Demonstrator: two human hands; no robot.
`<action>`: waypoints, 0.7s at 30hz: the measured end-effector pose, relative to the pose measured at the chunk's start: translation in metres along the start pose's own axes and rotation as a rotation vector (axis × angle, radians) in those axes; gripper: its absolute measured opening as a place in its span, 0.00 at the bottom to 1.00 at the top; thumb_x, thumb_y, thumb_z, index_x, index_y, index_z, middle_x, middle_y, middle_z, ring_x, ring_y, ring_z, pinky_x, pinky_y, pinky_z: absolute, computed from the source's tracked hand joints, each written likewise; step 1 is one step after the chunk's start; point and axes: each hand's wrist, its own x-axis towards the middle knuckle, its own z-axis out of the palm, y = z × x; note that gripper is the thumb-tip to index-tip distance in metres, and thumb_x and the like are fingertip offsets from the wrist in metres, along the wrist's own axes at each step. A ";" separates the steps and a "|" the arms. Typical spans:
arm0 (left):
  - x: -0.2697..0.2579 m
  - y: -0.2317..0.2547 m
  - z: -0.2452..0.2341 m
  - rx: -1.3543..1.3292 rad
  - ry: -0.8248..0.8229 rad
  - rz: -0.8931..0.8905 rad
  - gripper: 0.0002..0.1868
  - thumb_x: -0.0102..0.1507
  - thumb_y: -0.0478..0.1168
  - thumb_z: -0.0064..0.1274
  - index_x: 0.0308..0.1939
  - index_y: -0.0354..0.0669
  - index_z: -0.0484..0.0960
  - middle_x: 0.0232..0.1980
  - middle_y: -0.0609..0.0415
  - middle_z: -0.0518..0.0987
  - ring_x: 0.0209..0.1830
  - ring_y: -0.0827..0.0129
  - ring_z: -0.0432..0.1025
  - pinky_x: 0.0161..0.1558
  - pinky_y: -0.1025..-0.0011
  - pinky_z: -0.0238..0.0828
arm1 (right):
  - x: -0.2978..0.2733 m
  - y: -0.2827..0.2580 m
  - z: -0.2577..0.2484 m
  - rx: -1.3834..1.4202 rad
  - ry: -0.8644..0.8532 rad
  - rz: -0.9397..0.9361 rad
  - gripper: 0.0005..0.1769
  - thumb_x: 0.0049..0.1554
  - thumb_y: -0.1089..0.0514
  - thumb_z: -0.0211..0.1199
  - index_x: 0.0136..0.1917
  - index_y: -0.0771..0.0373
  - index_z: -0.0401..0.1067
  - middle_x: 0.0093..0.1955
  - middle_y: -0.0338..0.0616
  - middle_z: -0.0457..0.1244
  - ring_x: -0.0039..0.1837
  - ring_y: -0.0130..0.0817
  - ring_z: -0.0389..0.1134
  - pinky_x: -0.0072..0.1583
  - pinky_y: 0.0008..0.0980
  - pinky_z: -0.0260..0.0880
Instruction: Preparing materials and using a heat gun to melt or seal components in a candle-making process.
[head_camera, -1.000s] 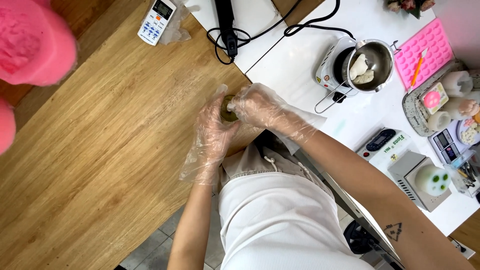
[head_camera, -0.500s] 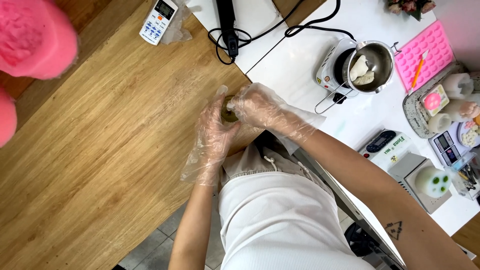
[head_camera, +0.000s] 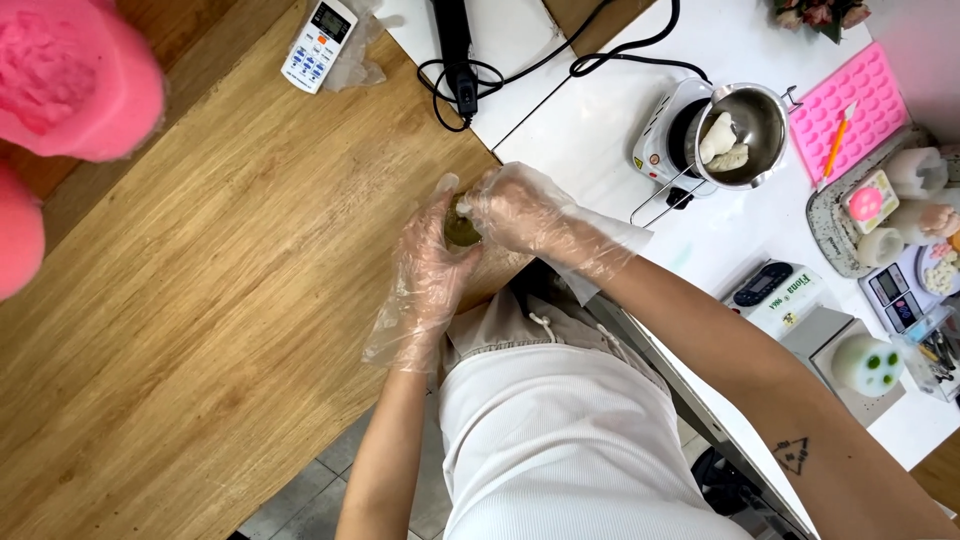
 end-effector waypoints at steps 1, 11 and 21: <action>0.000 -0.001 0.001 -0.024 0.017 0.022 0.44 0.51 0.38 0.70 0.71 0.47 0.69 0.67 0.41 0.73 0.68 0.48 0.67 0.66 0.54 0.65 | 0.001 -0.001 -0.003 -0.005 0.019 0.014 0.06 0.58 0.61 0.63 0.49 0.56 0.78 0.38 0.43 0.68 0.42 0.38 0.70 0.49 0.40 0.74; 0.001 0.012 -0.005 -0.043 0.028 0.034 0.45 0.51 0.37 0.69 0.72 0.47 0.69 0.64 0.40 0.75 0.64 0.48 0.70 0.62 0.55 0.69 | 0.005 -0.004 0.007 -0.162 0.004 0.088 0.05 0.64 0.61 0.62 0.54 0.59 0.76 0.38 0.45 0.66 0.40 0.37 0.68 0.40 0.33 0.73; 0.003 0.002 0.000 -0.050 -0.004 -0.024 0.42 0.48 0.38 0.72 0.66 0.47 0.73 0.65 0.41 0.74 0.67 0.49 0.67 0.65 0.54 0.66 | 0.003 -0.013 -0.009 -0.071 -0.050 0.142 0.08 0.65 0.59 0.61 0.57 0.53 0.76 0.40 0.42 0.66 0.48 0.35 0.69 0.53 0.37 0.74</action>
